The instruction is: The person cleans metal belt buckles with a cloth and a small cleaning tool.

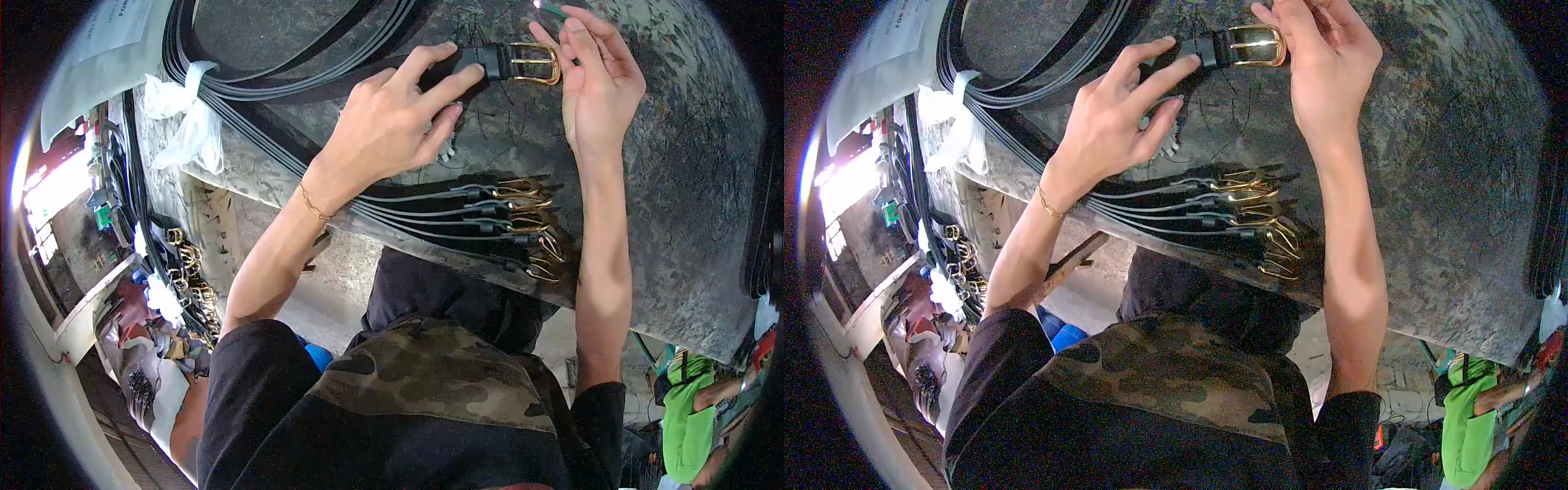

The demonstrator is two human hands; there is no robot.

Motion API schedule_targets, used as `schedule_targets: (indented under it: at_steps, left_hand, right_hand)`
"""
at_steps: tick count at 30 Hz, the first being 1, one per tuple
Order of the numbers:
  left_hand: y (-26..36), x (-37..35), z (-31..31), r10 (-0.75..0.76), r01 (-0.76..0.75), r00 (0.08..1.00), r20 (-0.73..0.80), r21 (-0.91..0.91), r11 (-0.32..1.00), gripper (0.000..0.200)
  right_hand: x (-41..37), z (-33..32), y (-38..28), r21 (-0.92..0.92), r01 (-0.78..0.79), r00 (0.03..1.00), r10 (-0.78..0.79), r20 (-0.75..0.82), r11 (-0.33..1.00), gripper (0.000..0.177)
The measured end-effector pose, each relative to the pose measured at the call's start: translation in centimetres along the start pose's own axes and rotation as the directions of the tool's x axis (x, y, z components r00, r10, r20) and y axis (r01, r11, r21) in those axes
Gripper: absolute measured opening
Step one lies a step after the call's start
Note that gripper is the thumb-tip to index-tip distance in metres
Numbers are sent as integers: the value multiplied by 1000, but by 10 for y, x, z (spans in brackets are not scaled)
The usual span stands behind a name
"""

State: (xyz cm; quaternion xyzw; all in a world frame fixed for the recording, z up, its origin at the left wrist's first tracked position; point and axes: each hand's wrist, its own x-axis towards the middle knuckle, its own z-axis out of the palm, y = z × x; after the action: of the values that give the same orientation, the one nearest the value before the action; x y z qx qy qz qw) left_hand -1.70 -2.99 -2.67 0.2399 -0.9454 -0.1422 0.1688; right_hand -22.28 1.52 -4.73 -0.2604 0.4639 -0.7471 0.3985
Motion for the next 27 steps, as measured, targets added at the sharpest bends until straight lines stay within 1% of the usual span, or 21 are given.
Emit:
schedule_targets:
  at_steps: [2,6,8,10,12,14,16,20,27]
  left_hand:
    - [3,2,-2,7,-11,999,50,75,997,40]
    - [0,1,0,43,-45,999,30,67,997,41]
    - [0,1,0,2,-3,999,36,25,1000,45]
    - [0,2,2,-23,22,999,28,21,1000,47]
    - [1,3,2,-51,51,998,20,19,999,49]
    - [4,5,0,-62,56,995,72,83,995,52]
    - [4,6,0,-71,64,995,74,91,994,52]
    - [7,8,-2,-115,105,988,99,104,989,54]
    - [6,10,0,-134,127,987,84,82,988,55]
  right_hand:
    - [0,0,0,6,1,1000,-1,4,1000,11]
    - [1,-2,1,-26,-3,1000,3,-4,1000,12]
    - [1,-3,3,-27,-4,1000,4,-1,1000,12]
    - [2,-6,11,39,52,998,-53,21,998,13]
    - [5,-15,16,72,46,998,-49,48,996,15]
    - [6,-21,20,103,41,996,-48,75,994,18]
    - [7,-24,23,150,43,994,-57,89,988,17]
    - [6,-22,22,152,53,995,-65,78,987,17]
    - [7,-25,24,145,45,995,-57,77,988,17]
